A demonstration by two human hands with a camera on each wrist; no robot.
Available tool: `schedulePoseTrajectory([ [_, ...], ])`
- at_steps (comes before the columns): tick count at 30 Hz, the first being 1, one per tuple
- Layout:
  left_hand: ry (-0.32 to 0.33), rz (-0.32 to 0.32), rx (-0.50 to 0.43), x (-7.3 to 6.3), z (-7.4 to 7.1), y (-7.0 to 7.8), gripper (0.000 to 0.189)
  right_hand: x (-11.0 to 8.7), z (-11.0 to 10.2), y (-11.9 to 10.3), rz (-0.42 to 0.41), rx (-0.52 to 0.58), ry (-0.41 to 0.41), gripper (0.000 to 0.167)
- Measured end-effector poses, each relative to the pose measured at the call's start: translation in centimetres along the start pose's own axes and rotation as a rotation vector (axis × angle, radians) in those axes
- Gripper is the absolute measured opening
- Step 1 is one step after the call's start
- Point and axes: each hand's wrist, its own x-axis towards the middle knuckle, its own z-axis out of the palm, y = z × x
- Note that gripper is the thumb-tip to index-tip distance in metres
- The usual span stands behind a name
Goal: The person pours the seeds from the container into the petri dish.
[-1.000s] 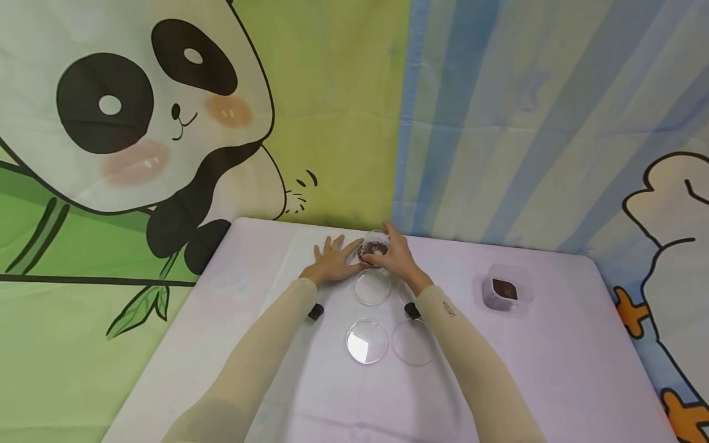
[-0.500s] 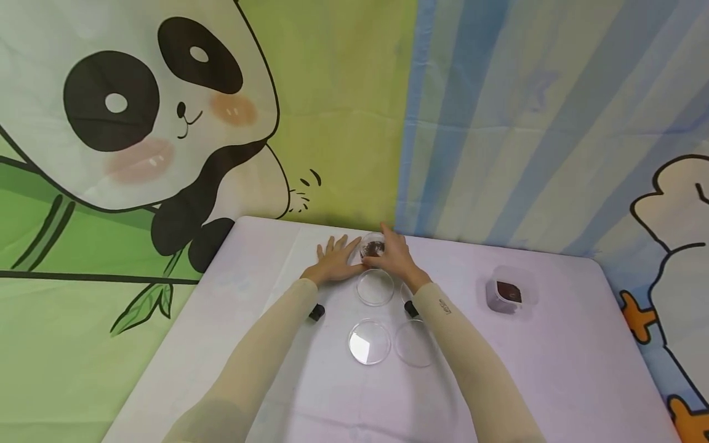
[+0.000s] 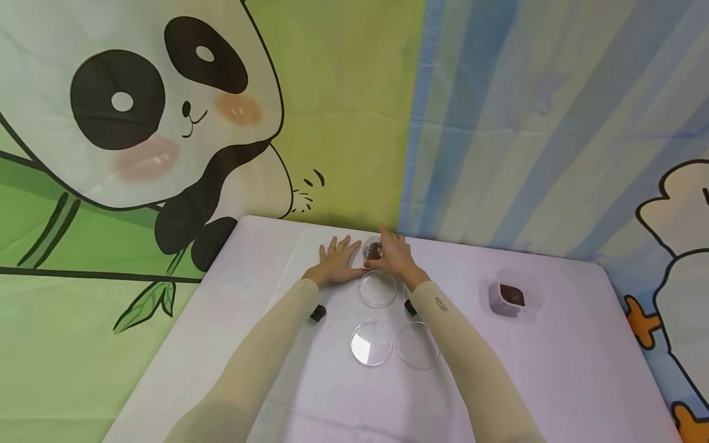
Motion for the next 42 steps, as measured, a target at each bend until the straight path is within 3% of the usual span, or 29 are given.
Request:
schedulePoseTrajectory([
  [25, -0.006, -0.019, 0.029, 0.0, 0.1, 0.2, 0.09, 0.3, 0.3, 0.1, -0.001, -0.101, -0.05, 0.107],
  [30, -0.006, 0.003, 0.044, -0.1, -0.1, -0.2, 0.089, 0.2, 0.2, 0.1, -0.002, -0.112, -0.073, 0.105],
  [34, 0.027, 0.032, 0.003, -0.9, -1.0, -0.1, 0.08, -0.6, -0.6, -0.1, 0.024, -0.106, -0.06, 0.098],
  [42, 0.11, 0.102, -0.073, -3.3, -2.0, -0.2, 0.073, -3.5, -3.0, -1.2, 0.006, -0.002, 0.066, 0.078],
])
